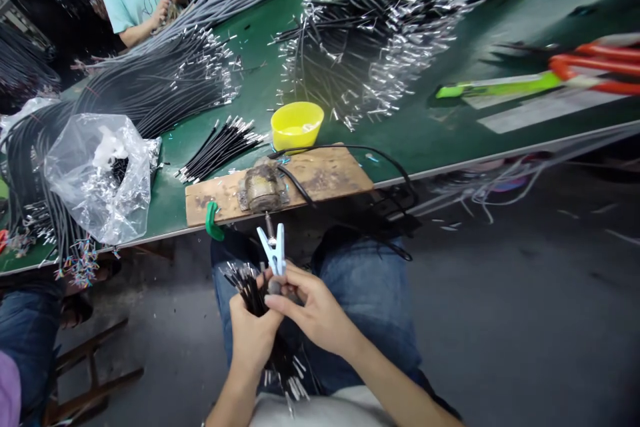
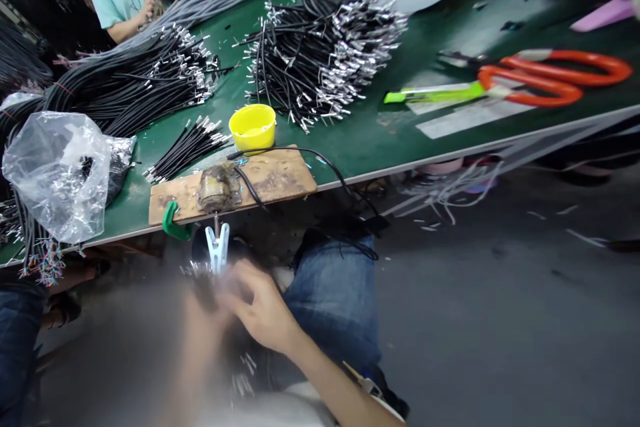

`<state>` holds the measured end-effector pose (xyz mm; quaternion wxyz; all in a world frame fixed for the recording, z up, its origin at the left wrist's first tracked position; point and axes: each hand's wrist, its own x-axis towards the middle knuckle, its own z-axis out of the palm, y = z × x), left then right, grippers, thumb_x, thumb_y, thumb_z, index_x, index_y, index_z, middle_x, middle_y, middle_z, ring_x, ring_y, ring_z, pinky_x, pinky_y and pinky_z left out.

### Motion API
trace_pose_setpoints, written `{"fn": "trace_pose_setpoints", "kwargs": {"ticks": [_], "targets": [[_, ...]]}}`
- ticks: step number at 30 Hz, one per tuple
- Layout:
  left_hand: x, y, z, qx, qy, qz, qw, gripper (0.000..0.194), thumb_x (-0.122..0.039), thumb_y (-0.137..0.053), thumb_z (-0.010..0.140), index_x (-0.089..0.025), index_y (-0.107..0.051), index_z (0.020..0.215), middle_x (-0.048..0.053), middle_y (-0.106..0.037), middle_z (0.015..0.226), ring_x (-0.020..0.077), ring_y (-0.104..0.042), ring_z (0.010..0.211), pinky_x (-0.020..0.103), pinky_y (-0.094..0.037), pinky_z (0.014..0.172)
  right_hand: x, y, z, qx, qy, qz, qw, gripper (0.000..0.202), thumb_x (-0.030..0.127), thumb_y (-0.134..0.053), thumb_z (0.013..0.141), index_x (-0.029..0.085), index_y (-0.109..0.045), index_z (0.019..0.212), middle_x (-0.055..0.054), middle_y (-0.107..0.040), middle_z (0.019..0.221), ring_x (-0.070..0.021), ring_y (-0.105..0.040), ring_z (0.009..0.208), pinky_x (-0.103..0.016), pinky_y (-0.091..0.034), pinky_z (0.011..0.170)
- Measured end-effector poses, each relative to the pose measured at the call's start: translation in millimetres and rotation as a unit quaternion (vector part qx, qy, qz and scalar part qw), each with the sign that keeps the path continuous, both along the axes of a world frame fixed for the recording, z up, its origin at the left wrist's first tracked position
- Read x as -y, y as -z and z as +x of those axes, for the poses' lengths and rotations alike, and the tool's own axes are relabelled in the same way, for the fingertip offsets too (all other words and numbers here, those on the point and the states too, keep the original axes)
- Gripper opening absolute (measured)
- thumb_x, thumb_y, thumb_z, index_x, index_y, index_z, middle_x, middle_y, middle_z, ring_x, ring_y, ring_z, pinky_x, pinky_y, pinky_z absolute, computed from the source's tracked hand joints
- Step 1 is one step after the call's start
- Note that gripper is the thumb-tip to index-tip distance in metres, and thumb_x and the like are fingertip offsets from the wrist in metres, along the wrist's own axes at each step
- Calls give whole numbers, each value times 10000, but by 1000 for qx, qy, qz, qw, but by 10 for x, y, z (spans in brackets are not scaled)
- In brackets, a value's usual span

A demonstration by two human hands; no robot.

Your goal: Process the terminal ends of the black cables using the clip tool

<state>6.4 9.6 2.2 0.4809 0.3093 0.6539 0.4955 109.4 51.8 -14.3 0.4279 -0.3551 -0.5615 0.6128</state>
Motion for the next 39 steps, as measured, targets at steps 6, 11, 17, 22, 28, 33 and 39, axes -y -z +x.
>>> {"fn": "trace_pose_setpoints", "kwargs": {"ticks": [6,11,17,22,28,33,39], "targets": [[70,54,-23,23,-56,1,998,240,-337,-763,595,-145,-634,657,-16,-566,504,83,-474,407,210,-398,418,-42,20,27,-61,25,-53,996,174,329,-616,786,185,-583,695,-8,-547,688,-144,-504,628,-260,-399,567],[127,99,-17,91,-48,-17,995,317,-416,-772,576,-136,-631,624,-21,-544,488,68,-439,390,220,-378,433,-51,-62,47,5,15,64,998,184,247,-573,832,176,-615,667,-8,-558,635,-141,-519,600,-263,-408,557],[107,122,13,180,-35,-41,982,265,-380,-750,626,-149,-622,649,-26,-513,425,82,-449,408,224,-362,454,26,-128,-28,100,207,311,922,211,32,-489,818,183,-554,686,-10,-513,612,-155,-441,604,-302,-375,592],[96,121,23,199,-42,-28,979,373,-469,-763,571,-152,-567,587,-32,-474,485,62,-401,422,217,-350,444,42,-12,-33,-16,126,162,979,224,154,-477,874,176,-542,661,-19,-525,649,-147,-495,623,-272,-412,578],[83,83,-5,191,-13,-47,980,427,-534,-733,593,-148,-554,555,-78,-334,412,31,-273,354,190,-264,364,-25,60,45,-117,21,-17,993,258,383,-500,883,170,-616,793,-24,-551,704,-134,-506,610,-251,-427,558],[67,73,-10,195,13,-58,979,456,-577,-711,589,-165,-522,542,-84,-318,415,19,-206,332,181,-215,322,-61,-92,78,-82,37,46,995,162,264,-608,808,176,-593,672,-17,-541,659,-139,-509,609,-243,-420,545],[69,96,56,107,12,-11,994,413,-528,-731,599,-157,-564,523,-39,-429,434,51,-359,351,204,-283,354,40,-87,-27,-49,193,110,974,170,157,-540,826,193,-532,659,8,-481,619,-134,-464,572,-243,-390,514]]}}
